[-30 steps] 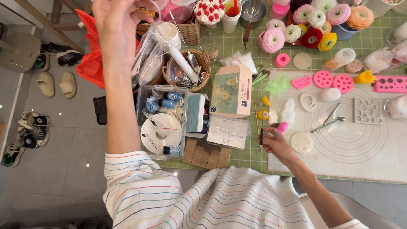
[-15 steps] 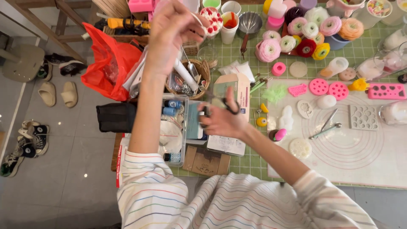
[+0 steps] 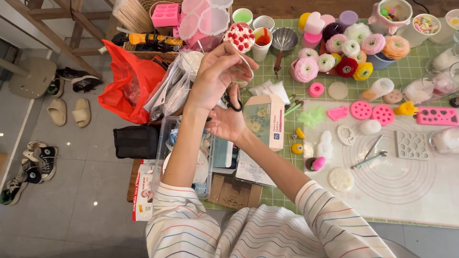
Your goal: Assemble decorative wax components and sticks to create a candle arrangement.
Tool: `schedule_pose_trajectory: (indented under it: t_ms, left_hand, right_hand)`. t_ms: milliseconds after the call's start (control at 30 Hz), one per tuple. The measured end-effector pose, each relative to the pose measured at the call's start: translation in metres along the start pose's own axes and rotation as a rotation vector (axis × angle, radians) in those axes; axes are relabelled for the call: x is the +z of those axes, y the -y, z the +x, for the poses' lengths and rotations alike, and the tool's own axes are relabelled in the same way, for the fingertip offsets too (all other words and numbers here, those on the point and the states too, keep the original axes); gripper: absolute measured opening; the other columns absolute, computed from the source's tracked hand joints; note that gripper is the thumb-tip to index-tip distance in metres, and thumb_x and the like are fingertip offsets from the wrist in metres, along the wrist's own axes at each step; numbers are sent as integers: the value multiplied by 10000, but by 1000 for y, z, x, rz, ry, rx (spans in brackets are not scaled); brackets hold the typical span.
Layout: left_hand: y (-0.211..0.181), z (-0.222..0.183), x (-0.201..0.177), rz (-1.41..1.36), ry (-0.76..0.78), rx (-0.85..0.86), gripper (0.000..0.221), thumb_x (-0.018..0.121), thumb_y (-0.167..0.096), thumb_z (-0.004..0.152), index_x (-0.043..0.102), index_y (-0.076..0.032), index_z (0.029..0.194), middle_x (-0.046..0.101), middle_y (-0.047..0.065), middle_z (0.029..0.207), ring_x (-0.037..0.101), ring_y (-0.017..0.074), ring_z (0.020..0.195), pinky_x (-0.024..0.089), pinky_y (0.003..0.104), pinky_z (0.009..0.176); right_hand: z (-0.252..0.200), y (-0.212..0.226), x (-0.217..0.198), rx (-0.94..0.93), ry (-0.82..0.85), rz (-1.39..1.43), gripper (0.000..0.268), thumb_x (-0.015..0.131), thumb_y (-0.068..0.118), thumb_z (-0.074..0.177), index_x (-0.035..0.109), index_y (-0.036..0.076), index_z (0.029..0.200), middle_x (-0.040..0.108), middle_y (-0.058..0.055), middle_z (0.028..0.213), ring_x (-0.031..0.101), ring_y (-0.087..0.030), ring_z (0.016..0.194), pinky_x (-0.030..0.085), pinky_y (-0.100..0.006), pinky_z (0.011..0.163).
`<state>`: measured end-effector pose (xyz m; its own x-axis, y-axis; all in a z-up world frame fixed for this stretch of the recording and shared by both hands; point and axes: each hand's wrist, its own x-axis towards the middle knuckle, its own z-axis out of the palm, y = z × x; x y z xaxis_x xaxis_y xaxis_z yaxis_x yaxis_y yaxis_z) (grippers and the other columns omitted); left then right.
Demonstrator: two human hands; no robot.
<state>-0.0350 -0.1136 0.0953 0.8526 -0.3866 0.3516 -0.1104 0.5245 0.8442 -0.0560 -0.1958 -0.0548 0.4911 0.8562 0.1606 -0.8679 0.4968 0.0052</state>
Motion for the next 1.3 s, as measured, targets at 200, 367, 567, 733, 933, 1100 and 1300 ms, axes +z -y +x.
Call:
schedule_pose_trajectory:
  t_ms: [200, 367, 567, 733, 933, 1100, 1300]
  left_hand:
    - [1, -1, -4, -36, 3, -3, 72, 579, -119, 1059, 580, -54, 1028, 739, 198, 1039, 732, 214, 901, 620, 354, 827]
    - [-7, -5, -9, 5, -40, 33, 87, 614, -132, 1038, 586, -66, 990, 715, 151, 929, 702, 198, 824, 609, 337, 791]
    - [-27, -21, -42, 140, -237, 54, 113, 634, -152, 1024, 589, -87, 942, 558, 19, 701, 545, 144, 619, 472, 317, 680]
    - [-35, -47, -49, 1425, -663, -184, 307, 733, -306, 970, 591, -50, 1062, 565, 85, 672, 586, 225, 610, 476, 456, 633]
    - [11, -65, -76, 1930, -454, 187, 309, 831, -386, 854, 715, -100, 866, 725, 52, 758, 705, 230, 743, 454, 518, 744]
    - [37, -74, -73, 1191, -524, -237, 190, 741, -205, 905, 733, -16, 928, 722, 52, 700, 705, 142, 623, 526, 333, 607]
    - [46, -86, -92, 891, -537, -240, 88, 699, -61, 940, 720, 20, 966, 689, 25, 691, 600, 60, 584, 452, 240, 525]
  right_hand:
    - [12, 4, -28, -103, -183, -8, 775, 603, 865, 787, 609, 117, 988, 437, 73, 648, 372, -61, 534, 335, -187, 494]
    - [6, 6, -17, -119, -145, -84, 716, 563, 835, 829, 587, 131, 953, 328, 96, 563, 292, -39, 488, 279, -179, 437]
    - [-7, 14, -22, -135, -162, -326, 724, 515, 825, 843, 579, 115, 966, 273, 107, 516, 247, -41, 426, 290, -193, 425]
    - [-19, 16, -8, -192, -316, -664, 710, 539, 778, 899, 619, 79, 992, 302, 85, 514, 307, -59, 428, 315, -230, 439]
    - [-19, 9, 15, -329, -651, -1717, 527, 702, 582, 879, 742, 59, 935, 466, 23, 466, 448, -80, 406, 325, -288, 415]
    - [-21, 6, 19, -337, -732, -1939, 519, 700, 575, 896, 721, 59, 939, 461, -14, 465, 442, -123, 442, 329, -322, 463]
    - [-24, 17, 7, -130, -410, -1481, 698, 461, 731, 955, 660, 62, 979, 554, 7, 618, 593, -113, 589, 465, -268, 585]
